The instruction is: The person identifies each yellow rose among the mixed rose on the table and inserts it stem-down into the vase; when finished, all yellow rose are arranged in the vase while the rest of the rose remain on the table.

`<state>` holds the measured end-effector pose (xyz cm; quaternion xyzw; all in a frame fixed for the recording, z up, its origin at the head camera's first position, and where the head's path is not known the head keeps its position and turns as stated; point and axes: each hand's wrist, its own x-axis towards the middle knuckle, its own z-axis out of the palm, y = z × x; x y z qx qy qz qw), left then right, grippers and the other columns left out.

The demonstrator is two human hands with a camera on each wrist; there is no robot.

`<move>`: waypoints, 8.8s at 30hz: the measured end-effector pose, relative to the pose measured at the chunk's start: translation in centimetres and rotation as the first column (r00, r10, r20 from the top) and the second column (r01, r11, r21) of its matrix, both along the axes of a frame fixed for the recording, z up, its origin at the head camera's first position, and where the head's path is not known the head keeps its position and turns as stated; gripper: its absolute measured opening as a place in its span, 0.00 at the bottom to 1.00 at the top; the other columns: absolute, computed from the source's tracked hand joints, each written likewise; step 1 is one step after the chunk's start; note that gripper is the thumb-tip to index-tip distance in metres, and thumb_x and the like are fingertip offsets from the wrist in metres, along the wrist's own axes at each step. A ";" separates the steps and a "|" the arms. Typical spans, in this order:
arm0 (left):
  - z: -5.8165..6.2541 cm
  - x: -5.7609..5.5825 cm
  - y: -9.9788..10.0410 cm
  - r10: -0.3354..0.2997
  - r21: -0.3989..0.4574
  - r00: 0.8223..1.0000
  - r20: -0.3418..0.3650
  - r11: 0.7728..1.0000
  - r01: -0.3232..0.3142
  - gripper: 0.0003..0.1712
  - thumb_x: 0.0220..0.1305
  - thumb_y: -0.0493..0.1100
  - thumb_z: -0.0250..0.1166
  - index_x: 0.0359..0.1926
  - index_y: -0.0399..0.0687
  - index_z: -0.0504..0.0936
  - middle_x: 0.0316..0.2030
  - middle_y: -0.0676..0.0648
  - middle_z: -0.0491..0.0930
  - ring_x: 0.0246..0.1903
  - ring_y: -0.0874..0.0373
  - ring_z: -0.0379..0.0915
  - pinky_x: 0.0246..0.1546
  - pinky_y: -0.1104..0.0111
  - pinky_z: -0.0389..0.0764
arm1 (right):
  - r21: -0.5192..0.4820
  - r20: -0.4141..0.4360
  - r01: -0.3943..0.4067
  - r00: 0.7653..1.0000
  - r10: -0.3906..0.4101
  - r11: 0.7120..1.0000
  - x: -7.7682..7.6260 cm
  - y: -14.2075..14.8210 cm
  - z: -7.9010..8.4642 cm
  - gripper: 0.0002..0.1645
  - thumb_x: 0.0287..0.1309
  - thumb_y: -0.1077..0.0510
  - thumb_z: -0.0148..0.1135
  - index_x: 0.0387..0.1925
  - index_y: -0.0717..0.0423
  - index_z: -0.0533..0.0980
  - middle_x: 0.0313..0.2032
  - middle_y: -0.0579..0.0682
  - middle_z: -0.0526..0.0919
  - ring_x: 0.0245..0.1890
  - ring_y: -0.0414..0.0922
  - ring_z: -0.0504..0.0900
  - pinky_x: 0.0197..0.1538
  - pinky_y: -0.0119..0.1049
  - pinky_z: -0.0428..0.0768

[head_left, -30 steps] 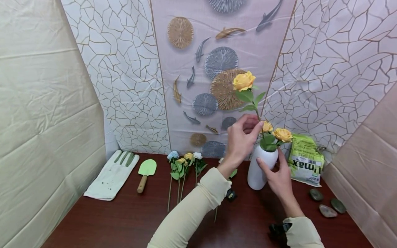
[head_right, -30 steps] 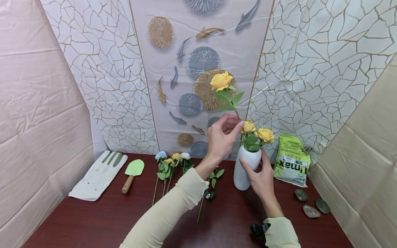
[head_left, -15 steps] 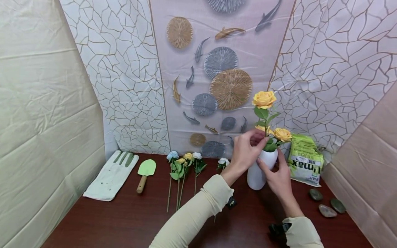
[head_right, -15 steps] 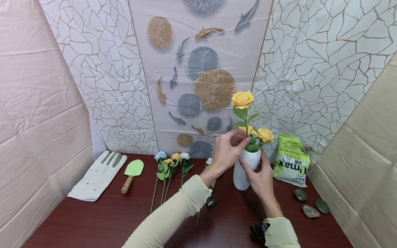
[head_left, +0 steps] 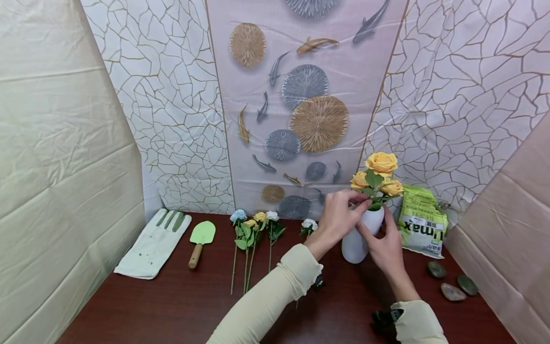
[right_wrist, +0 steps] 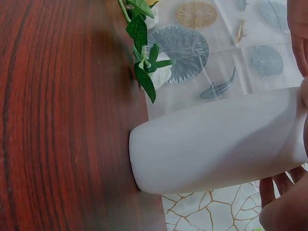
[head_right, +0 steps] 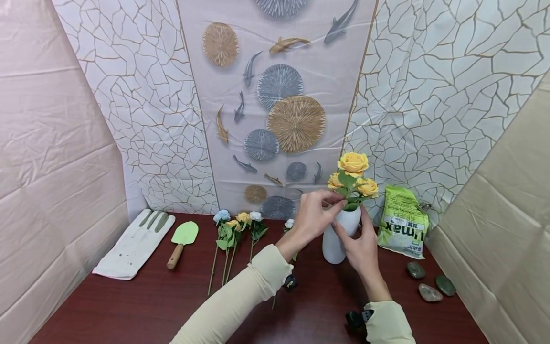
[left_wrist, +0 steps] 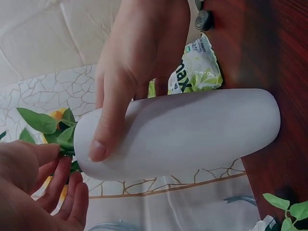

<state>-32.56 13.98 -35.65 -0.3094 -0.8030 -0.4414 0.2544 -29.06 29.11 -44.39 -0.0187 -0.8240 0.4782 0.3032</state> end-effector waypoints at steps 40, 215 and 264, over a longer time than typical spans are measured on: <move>-0.9 -0.4 0.4 0.061 0.071 0.997 0.041 0.995 -0.064 0.08 0.64 0.57 0.69 0.38 0.63 0.86 0.31 0.61 0.83 0.28 0.71 0.74 0.26 0.81 0.71 | -0.004 -0.029 -0.017 0.999 0.017 1.000 -0.2 0.0 0.1 0.51 0.59 0.47 0.72 0.76 0.30 0.55 0.63 0.53 0.76 0.57 0.40 0.76 0.45 0.17 0.74; -0.8 1.2 1.6 0.044 -0.201 0.976 -0.214 0.976 -0.088 0.09 0.69 0.54 0.65 0.44 0.64 0.90 0.41 0.63 0.88 0.41 0.70 0.82 0.44 0.81 0.80 | 0.056 -0.119 0.006 0.993 0.001 0.998 -0.3 0.3 -0.7 0.42 0.58 0.63 0.70 0.72 0.45 0.66 0.63 0.53 0.76 0.53 0.27 0.71 0.49 0.17 0.69; 0.4 1.5 2.5 0.177 -0.146 0.965 -0.191 0.967 -0.207 0.10 0.67 0.59 0.66 0.47 0.77 0.88 0.37 0.67 0.88 0.26 0.68 0.81 0.19 0.79 0.67 | 0.033 -0.050 0.015 0.999 -0.013 0.999 -0.2 0.2 -0.7 0.44 0.59 0.58 0.70 0.74 0.40 0.63 0.60 0.52 0.78 0.47 0.28 0.73 0.45 0.20 0.73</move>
